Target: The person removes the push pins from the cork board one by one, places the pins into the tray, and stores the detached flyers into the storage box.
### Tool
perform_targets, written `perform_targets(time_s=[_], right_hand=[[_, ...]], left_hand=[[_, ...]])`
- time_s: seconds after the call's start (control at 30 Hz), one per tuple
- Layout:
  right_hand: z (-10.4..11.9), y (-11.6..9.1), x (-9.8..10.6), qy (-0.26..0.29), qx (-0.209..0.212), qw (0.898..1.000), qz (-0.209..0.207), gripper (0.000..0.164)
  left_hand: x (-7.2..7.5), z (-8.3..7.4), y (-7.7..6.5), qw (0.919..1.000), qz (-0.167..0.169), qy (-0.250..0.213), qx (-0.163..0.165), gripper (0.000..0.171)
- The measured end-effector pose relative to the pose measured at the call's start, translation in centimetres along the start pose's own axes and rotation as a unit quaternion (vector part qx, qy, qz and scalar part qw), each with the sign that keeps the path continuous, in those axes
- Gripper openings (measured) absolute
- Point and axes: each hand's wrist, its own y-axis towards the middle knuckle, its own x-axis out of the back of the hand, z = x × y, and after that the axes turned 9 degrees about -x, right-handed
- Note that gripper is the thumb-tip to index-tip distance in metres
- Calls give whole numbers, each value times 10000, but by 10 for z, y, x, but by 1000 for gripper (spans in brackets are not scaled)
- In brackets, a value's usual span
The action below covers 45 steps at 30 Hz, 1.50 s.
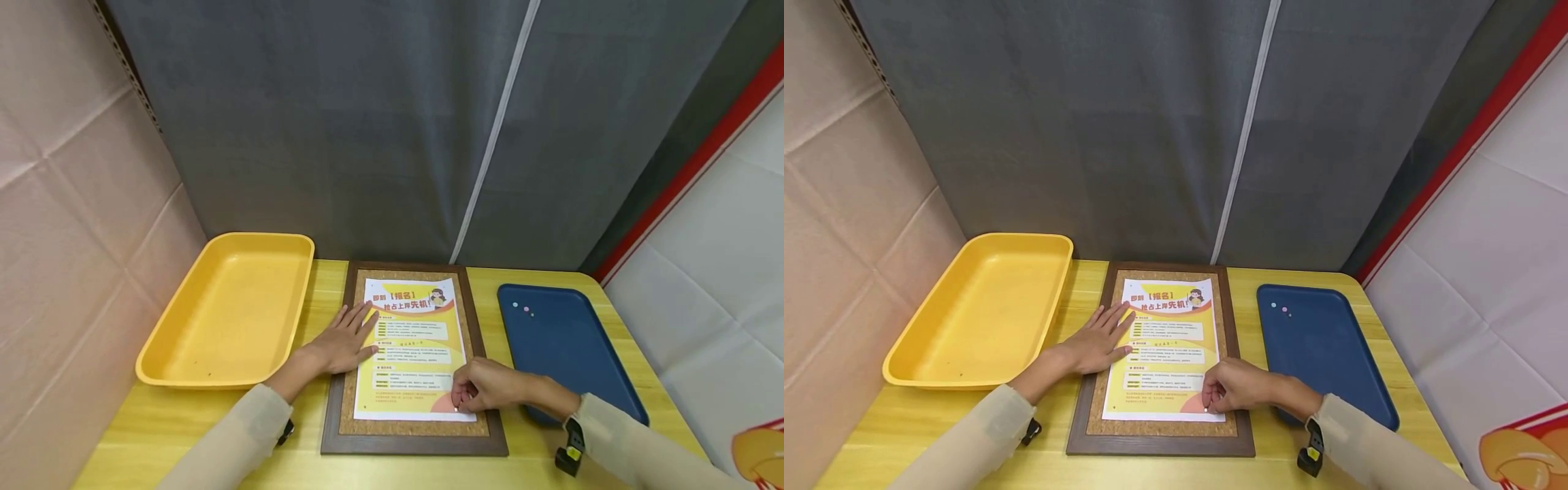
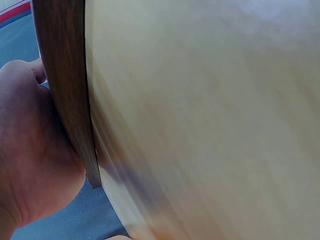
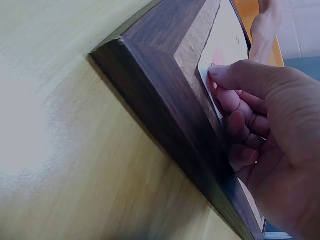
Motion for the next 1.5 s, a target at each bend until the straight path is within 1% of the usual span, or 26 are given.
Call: perform_targets(time_s=[0.17,0.37,0.7,1.0,1.17,1.37,1.5], right_hand=[[0,0,1,71,-111,9998,174,13],[-1,1,2,150,-176,9993,285,14],[-4,2,3,339,-151,9987,351,11],[-5,3,1,290,-197,9988,337,13],[-5,3,1,278,-166,9989,325,14],[-4,3,1,279,-65,9989,361,12],[-2,3,2,244,-137,9990,362,13]], left_hand=[[-2,1,1,10000,-13,-18,-3,79],[-3,1,1,10000,-2,-14,6,79],[-2,2,0,10000,-57,-28,-33,79],[-3,3,1,9999,-95,-43,-38,78],[-1,1,-1,9999,-105,-51,-48,78],[5,-5,-4,9999,-14,-100,-44,77],[7,-5,-4,9999,-46,-89,-95,77]])
